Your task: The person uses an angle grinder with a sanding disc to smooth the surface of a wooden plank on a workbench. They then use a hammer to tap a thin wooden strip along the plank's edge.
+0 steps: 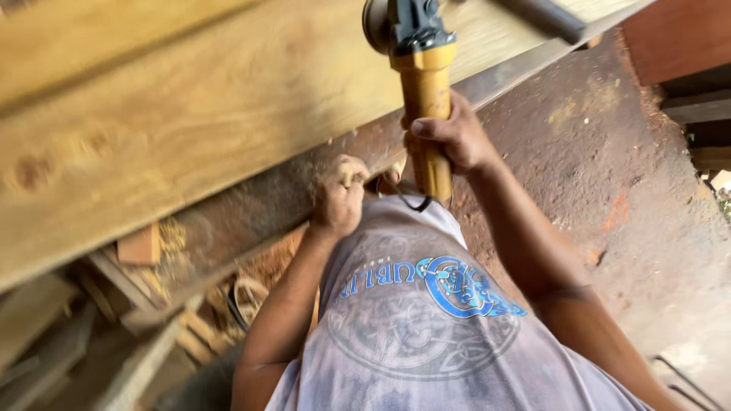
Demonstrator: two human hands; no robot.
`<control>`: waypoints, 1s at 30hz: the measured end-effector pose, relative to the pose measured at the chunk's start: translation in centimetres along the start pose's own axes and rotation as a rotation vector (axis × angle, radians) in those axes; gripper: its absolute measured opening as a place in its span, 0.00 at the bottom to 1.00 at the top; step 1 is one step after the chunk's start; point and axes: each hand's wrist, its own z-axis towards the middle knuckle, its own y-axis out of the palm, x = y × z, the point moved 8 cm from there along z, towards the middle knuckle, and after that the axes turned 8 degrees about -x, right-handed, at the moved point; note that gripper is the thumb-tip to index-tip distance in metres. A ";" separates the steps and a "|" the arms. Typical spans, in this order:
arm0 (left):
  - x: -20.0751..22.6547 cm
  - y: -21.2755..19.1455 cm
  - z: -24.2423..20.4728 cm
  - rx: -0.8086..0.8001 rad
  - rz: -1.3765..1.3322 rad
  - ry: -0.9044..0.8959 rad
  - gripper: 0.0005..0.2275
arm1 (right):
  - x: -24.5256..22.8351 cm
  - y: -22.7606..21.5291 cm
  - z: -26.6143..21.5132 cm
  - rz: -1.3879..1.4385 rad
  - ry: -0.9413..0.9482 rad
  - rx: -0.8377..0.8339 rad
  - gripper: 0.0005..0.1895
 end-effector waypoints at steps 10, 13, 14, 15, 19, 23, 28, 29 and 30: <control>16.0 4.5 3.1 -0.137 0.409 0.668 0.33 | -2.5 -1.8 -6.7 0.094 -0.333 0.283 0.18; 14.9 7.1 3.7 -0.247 0.486 0.611 0.27 | -2.6 -3.5 -8.9 0.113 -0.393 0.365 0.18; 15.0 7.9 4.1 -0.259 0.491 0.629 0.27 | -3.2 -4.2 -9.4 0.115 -0.413 0.392 0.17; 15.2 9.0 4.2 -0.273 0.492 0.642 0.28 | -3.6 -4.7 -9.9 0.108 -0.413 0.403 0.18; 14.6 14.0 5.6 -0.404 0.506 0.551 0.31 | -5.2 -7.5 -11.8 0.186 -0.499 0.301 0.22; 12.2 17.8 10.3 -0.528 0.026 0.299 0.25 | -5.6 -14.0 -11.2 0.559 -0.458 0.148 0.31; 4.2 18.5 17.6 -0.307 -1.210 -0.327 0.13 | -7.8 -28.8 -9.2 0.214 -0.379 0.305 0.33; 3.1 17.9 17.4 -0.200 -1.361 -0.336 0.13 | -8.4 -31.2 -9.4 0.163 -0.414 0.239 0.31; 2.2 16.9 17.3 -0.114 -1.377 -0.281 0.12 | -9.4 -33.9 -8.9 0.119 -0.451 0.168 0.29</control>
